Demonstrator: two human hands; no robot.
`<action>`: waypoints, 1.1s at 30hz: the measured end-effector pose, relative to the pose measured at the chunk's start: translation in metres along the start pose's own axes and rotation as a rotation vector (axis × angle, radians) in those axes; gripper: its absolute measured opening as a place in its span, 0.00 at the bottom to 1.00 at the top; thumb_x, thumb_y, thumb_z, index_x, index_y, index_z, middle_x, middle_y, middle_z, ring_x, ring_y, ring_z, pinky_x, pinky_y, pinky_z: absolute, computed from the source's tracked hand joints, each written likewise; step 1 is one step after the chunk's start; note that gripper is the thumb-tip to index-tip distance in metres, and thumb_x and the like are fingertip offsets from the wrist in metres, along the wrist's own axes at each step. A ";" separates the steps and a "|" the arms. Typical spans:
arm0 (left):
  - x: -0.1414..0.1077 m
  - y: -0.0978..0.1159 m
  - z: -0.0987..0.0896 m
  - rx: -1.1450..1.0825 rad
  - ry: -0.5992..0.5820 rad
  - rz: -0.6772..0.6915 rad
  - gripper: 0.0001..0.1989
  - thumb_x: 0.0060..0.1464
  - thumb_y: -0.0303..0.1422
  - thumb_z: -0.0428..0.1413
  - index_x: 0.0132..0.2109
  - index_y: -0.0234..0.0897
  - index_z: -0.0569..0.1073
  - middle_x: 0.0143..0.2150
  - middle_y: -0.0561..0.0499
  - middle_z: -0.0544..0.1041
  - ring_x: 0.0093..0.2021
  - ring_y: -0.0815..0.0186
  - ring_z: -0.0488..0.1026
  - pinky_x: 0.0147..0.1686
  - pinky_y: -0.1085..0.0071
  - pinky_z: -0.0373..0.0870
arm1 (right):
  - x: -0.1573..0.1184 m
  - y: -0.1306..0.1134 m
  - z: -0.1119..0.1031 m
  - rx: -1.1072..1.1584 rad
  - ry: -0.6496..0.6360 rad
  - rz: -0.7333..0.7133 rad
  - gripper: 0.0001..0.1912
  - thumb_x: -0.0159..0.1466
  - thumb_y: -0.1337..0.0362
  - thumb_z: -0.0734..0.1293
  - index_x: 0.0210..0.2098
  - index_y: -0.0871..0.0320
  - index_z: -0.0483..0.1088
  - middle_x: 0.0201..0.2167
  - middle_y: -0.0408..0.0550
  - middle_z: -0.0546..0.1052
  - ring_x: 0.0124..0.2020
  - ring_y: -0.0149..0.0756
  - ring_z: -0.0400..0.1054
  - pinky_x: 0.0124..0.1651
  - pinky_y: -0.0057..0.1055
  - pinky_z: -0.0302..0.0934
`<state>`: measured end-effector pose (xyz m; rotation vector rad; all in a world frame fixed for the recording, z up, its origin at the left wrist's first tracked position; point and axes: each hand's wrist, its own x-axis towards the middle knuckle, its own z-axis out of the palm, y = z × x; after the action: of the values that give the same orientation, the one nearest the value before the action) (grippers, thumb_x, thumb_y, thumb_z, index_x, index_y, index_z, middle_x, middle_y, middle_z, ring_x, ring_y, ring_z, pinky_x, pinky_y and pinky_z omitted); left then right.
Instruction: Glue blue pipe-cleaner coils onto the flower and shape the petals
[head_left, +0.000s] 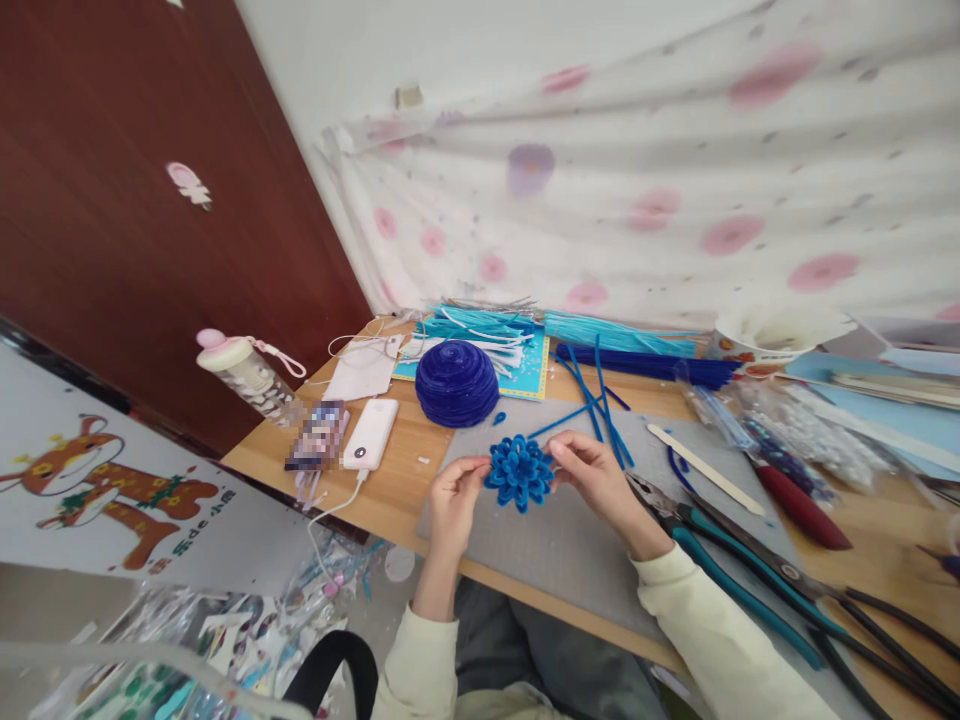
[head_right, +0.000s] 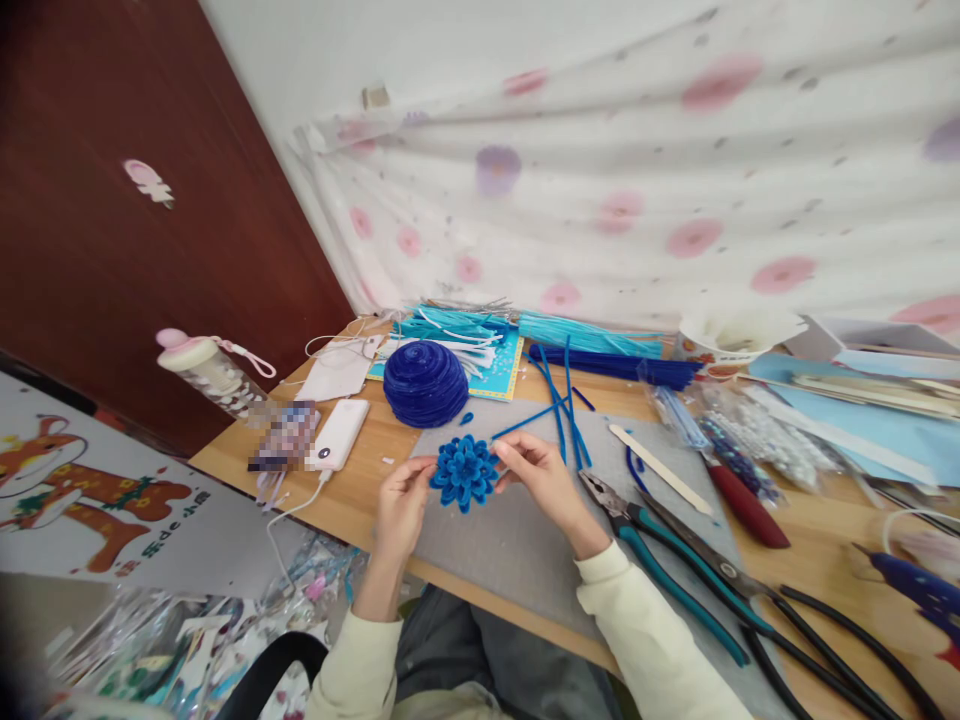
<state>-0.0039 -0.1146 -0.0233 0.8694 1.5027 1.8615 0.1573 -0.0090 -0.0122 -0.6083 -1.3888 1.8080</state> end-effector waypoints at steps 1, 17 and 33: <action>0.000 0.000 0.000 0.002 -0.009 -0.009 0.10 0.45 0.38 0.62 0.32 0.35 0.79 0.31 0.48 0.80 0.33 0.65 0.75 0.35 0.71 0.71 | 0.000 -0.001 0.000 0.005 -0.005 0.003 0.15 0.54 0.52 0.72 0.32 0.57 0.74 0.25 0.43 0.74 0.22 0.28 0.69 0.22 0.25 0.67; -0.008 0.002 0.014 -0.410 -0.211 -0.224 0.19 0.43 0.37 0.65 0.43 0.36 0.77 0.42 0.45 0.79 0.41 0.64 0.75 0.40 0.71 0.70 | 0.002 -0.001 -0.001 -0.119 0.029 -0.051 0.17 0.52 0.49 0.72 0.28 0.57 0.70 0.22 0.41 0.70 0.22 0.27 0.59 0.25 0.25 0.56; -0.010 0.013 0.036 -0.457 -0.197 -0.280 0.19 0.32 0.41 0.69 0.29 0.34 0.74 0.27 0.53 0.74 0.28 0.72 0.70 0.30 0.76 0.66 | -0.006 -0.015 0.005 -0.057 0.021 -0.014 0.20 0.50 0.46 0.72 0.26 0.56 0.66 0.23 0.41 0.66 0.23 0.28 0.57 0.26 0.25 0.55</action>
<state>0.0302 -0.1038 -0.0061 0.5713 0.9662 1.7497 0.1614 -0.0149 0.0030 -0.6439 -1.4315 1.7512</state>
